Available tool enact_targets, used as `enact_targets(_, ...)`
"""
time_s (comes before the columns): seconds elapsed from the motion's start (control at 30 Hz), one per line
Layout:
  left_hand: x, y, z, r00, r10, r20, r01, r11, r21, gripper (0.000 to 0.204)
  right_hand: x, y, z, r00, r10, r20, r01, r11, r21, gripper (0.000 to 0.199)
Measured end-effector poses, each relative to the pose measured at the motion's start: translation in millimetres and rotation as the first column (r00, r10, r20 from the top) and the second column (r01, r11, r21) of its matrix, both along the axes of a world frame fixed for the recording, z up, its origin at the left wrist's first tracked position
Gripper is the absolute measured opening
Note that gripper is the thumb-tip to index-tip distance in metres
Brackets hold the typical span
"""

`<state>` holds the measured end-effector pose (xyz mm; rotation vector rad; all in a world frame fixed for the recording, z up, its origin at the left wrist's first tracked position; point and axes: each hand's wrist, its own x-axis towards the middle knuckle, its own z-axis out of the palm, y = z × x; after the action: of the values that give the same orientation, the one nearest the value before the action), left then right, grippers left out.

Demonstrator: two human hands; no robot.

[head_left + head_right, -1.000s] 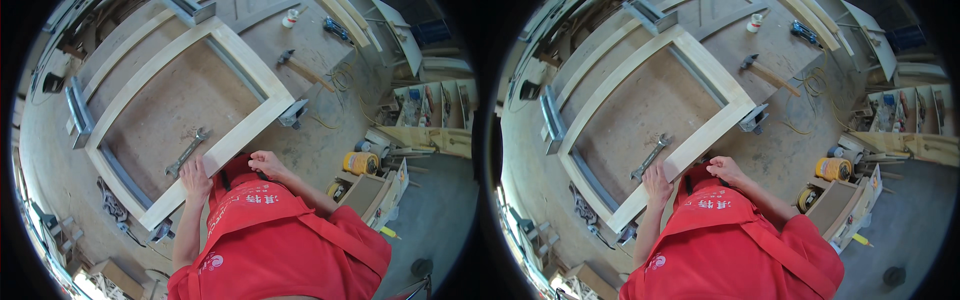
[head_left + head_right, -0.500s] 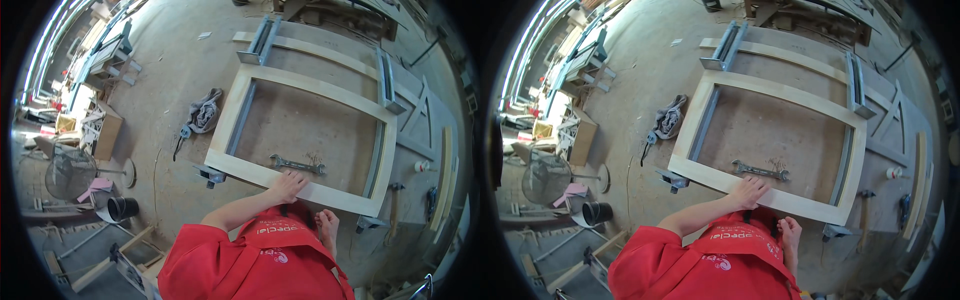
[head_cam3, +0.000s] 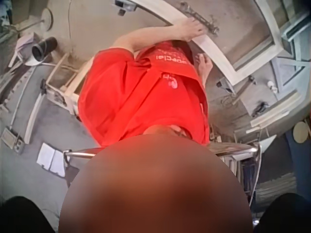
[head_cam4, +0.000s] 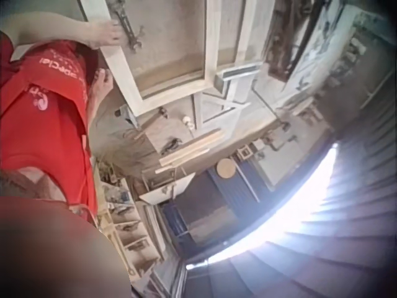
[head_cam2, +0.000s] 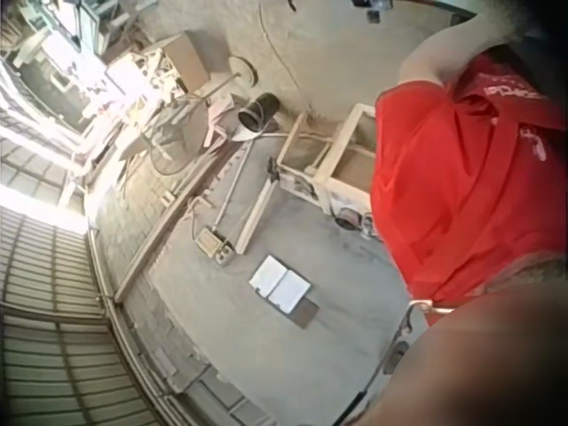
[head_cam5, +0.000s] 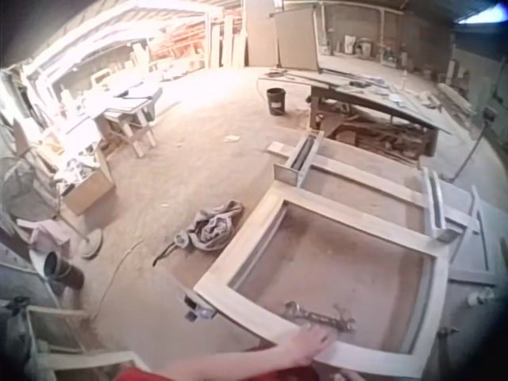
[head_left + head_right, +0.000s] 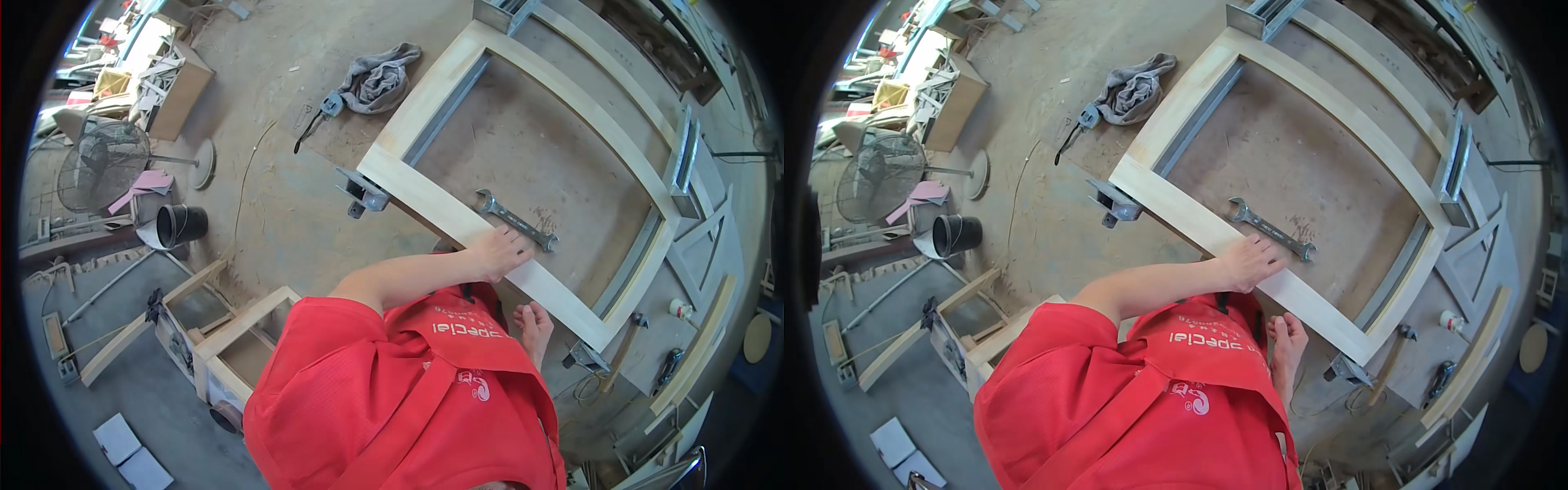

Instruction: Assembling a wooden frame by gluing parts, applying clamps, wiping excess glue, and securing joints with a pneumatic nail gun.

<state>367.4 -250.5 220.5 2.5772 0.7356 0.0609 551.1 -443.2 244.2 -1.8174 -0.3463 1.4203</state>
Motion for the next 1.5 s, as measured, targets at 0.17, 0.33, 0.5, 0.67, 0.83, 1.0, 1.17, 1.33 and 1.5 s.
enact_targets(0.17,-1.7,23.4,4.2,0.996,-0.080,0.033,0.079,0.997,0.011,0.059,-16.4,17.0,10.6,0.995,-0.042,0.087,0.045,0.999,-0.030,0.037)
enact_targets(0.33,-18.4,58.6,-18.7,0.993,-0.023,0.112,0.025,1.000,-0.015,0.063,-16.5,60.9,-1.9,0.942,0.122,0.314,-0.137,0.990,0.027,0.028)
enact_targets(0.5,-17.1,120.3,24.8,0.998,-0.064,-0.012,0.065,0.994,0.085,0.063,-11.7,121.5,42.7,0.901,0.113,0.419,-0.171,0.980,0.101,0.035)
enact_targets(0.67,-1.8,119.0,40.1,0.996,-0.049,-0.075,0.059,0.988,0.141,0.057,24.5,101.2,81.4,0.933,-0.164,0.322,0.046,0.938,0.344,0.035)
enact_targets(0.83,19.7,111.0,51.8,0.992,0.001,-0.129,0.018,0.989,0.146,0.060,113.4,74.7,102.1,0.932,-0.291,0.215,0.167,0.874,0.456,0.028)
enact_targets(1.0,27.3,69.4,60.8,0.974,0.109,-0.196,-0.075,0.982,0.171,0.065,209.7,8.4,96.4,0.929,-0.214,0.303,0.105,0.934,0.340,0.022)
enact_targets(1.17,63.7,41.4,79.7,0.865,0.320,-0.385,-0.220,0.934,0.281,0.070,298.7,-27.8,100.3,0.915,-0.322,0.243,0.209,0.894,0.397,0.023)
enact_targets(1.33,65.7,18.6,79.4,0.775,0.387,-0.499,-0.254,0.915,0.315,0.084,394.4,13.5,60.8,0.950,-0.260,0.171,0.177,0.903,0.392,0.023)
enact_targets(1.5,77.0,11.7,83.4,0.738,0.385,-0.554,-0.263,0.920,0.290,0.090,539.6,143.0,-23.9,0.824,-0.497,0.274,0.414,0.856,0.309,0.039)
